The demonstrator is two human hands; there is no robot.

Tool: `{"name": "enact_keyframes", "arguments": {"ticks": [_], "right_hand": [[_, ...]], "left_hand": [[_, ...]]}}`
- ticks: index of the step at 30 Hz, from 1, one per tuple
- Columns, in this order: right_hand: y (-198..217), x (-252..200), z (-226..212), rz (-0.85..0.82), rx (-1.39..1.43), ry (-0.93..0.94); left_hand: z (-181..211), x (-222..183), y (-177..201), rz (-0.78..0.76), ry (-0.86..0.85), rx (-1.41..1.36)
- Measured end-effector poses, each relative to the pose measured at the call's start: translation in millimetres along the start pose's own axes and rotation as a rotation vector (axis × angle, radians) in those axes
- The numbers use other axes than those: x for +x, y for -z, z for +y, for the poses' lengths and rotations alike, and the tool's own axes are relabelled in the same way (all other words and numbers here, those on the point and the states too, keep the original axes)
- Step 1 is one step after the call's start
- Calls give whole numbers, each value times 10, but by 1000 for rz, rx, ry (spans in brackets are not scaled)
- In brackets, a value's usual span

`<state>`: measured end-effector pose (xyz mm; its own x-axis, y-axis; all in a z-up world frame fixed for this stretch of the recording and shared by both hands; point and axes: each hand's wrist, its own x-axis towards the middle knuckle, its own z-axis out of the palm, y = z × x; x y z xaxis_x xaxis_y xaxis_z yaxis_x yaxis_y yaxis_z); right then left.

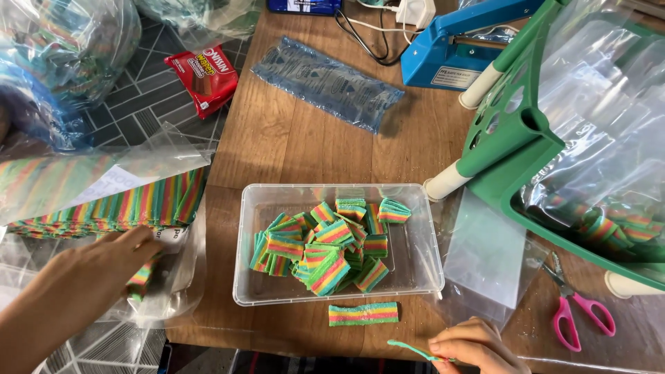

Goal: The person is sorting and trimming colorful candy strips and placing them into a plastic container for packaging.

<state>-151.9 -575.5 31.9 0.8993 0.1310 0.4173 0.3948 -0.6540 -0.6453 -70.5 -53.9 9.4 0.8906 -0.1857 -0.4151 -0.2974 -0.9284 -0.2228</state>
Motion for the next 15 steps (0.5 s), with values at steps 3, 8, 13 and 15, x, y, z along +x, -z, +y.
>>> {"name": "enact_keyframes", "arguments": {"ticks": [3, 8, 13, 15], "right_hand": [[95, 77, -11, -49, 24, 71], [24, 44, 123, 47, 33, 92], [135, 228, 92, 8, 125, 56], [147, 478, -105, 38, 257, 33]], "left_hand": [[-175, 15, -95, 58, -25, -3], [-479, -39, -502, 194, 78, 43], [-602, -178, -281, 536, 200, -572], [-709, -68, -348, 639, 185, -798]]}}
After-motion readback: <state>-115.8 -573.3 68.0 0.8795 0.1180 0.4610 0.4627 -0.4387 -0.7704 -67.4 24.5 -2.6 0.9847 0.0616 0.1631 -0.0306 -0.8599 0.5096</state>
